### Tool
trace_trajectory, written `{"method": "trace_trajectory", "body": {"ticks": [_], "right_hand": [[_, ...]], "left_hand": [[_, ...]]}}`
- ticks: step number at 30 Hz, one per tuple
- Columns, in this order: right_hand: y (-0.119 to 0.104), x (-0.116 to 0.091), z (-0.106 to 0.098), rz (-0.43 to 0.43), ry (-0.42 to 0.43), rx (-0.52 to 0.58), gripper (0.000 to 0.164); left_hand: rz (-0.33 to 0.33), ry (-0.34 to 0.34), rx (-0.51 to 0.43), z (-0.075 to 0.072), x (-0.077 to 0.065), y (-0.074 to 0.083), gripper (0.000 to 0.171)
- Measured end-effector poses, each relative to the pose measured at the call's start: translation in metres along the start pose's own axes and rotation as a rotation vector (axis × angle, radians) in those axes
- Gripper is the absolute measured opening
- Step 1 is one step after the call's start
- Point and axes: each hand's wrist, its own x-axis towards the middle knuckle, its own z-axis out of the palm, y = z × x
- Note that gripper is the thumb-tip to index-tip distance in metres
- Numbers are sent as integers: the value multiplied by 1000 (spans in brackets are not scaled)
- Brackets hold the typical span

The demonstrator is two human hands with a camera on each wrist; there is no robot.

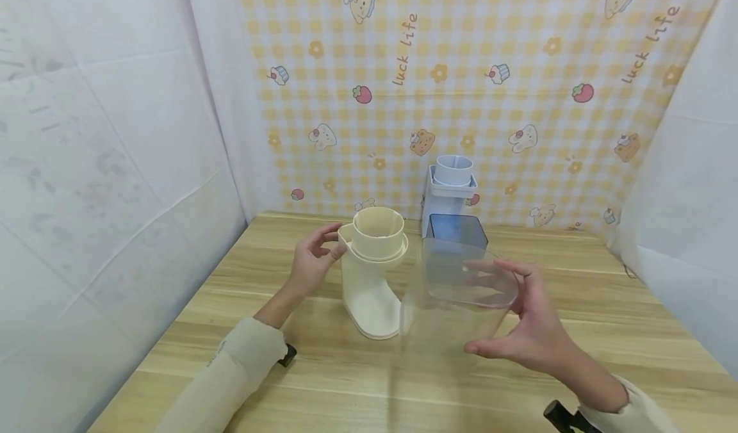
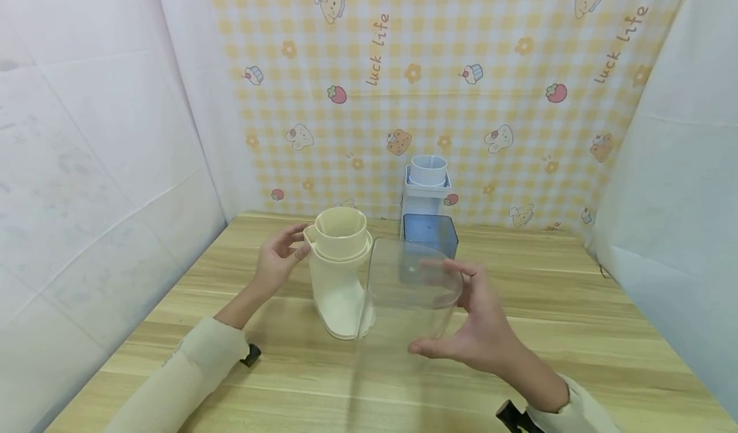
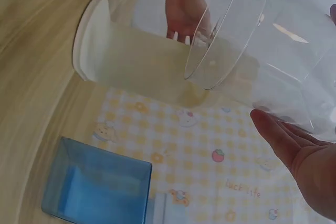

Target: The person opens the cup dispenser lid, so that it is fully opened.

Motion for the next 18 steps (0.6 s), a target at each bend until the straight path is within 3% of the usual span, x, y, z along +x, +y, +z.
{"method": "trace_trajectory", "body": {"ticks": [6, 11, 14, 18], "right_hand": [[9, -9, 10, 67, -12, -58, 102], [14, -15, 15, 207, -30, -174, 102], [18, -16, 19, 259, -52, -229, 101], [25, -17, 24, 287, -74, -306, 101]], "left_hand": [[-48, 90, -8, -1, 5, -1, 30], [-43, 139, 49, -1, 9, 1, 19], [-56, 127, 129, -1, 10, 2, 23], [-45, 62, 239, -2, 7, 6, 37]]}}
